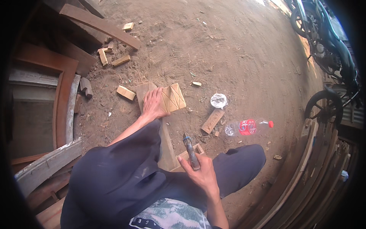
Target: The person sits on the ground and uses a hand saw to cut a small piece of wood placed on a larger wooden block. The person holds the wood steady with one hand and saws with the other, creating sawdust and small cut pieces.
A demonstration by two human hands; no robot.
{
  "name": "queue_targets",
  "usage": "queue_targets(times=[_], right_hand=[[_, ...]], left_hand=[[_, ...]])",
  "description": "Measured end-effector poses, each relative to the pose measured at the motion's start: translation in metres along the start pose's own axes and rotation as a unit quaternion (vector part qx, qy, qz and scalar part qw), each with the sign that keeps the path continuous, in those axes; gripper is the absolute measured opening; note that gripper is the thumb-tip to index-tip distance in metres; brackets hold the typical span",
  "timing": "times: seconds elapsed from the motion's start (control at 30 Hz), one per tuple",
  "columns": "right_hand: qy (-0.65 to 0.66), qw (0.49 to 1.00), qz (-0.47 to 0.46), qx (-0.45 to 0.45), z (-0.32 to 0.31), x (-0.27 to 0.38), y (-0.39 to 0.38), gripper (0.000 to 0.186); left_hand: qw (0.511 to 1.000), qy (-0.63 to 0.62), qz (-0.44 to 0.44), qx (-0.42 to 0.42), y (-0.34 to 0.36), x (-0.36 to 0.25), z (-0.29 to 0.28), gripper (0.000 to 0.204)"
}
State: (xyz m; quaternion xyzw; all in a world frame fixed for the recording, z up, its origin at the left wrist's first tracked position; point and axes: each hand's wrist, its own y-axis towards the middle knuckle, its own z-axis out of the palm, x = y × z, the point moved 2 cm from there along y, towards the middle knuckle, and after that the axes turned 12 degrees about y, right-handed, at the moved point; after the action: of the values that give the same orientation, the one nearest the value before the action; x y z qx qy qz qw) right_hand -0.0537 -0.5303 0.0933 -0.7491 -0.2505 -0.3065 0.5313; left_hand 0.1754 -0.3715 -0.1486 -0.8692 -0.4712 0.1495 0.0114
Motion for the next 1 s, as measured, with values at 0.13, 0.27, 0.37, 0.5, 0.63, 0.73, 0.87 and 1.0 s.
queue_targets(times=[0.13, 0.27, 0.37, 0.5, 0.63, 0.73, 0.87, 1.0], right_hand=[[-0.015, 1.0, 0.017, 0.012, 0.001, 0.011, 0.003, 0.047], [-0.043, 0.998, -0.006, 0.049, 0.001, -0.004, 0.008, 0.047], [-0.031, 0.998, -0.032, 0.047, -0.001, -0.015, 0.011, 0.049], [-0.02, 0.998, -0.055, 0.033, -0.005, -0.021, 0.013, 0.052], [0.0, 0.996, -0.081, 0.022, 0.003, -0.031, 0.015, 0.053], [0.008, 0.994, -0.108, 0.021, 0.013, -0.03, 0.017, 0.053], [0.001, 0.998, -0.063, -0.021, 0.016, -0.007, 0.012, 0.05], [-0.015, 0.998, -0.043, -0.044, 0.004, -0.013, -0.011, 0.039]], left_hand=[[1.0, -0.019, 0.005, 0.004, -0.005, -0.002, -0.002, 0.128], [1.0, -0.004, -0.005, 0.005, -0.003, -0.01, 0.001, 0.126], [1.0, 0.007, -0.002, 0.002, 0.005, -0.008, 0.001, 0.127], [0.999, 0.011, 0.004, 0.032, 0.006, -0.005, 0.002, 0.13], [0.996, 0.037, -0.031, 0.07, 0.002, -0.003, 0.0, 0.133], [0.996, 0.016, -0.051, 0.073, -0.002, -0.001, 0.0, 0.137], [0.998, 0.003, -0.04, 0.05, -0.012, 0.003, 0.005, 0.138], [0.999, -0.008, -0.041, 0.024, -0.007, 0.004, 0.012, 0.133]])
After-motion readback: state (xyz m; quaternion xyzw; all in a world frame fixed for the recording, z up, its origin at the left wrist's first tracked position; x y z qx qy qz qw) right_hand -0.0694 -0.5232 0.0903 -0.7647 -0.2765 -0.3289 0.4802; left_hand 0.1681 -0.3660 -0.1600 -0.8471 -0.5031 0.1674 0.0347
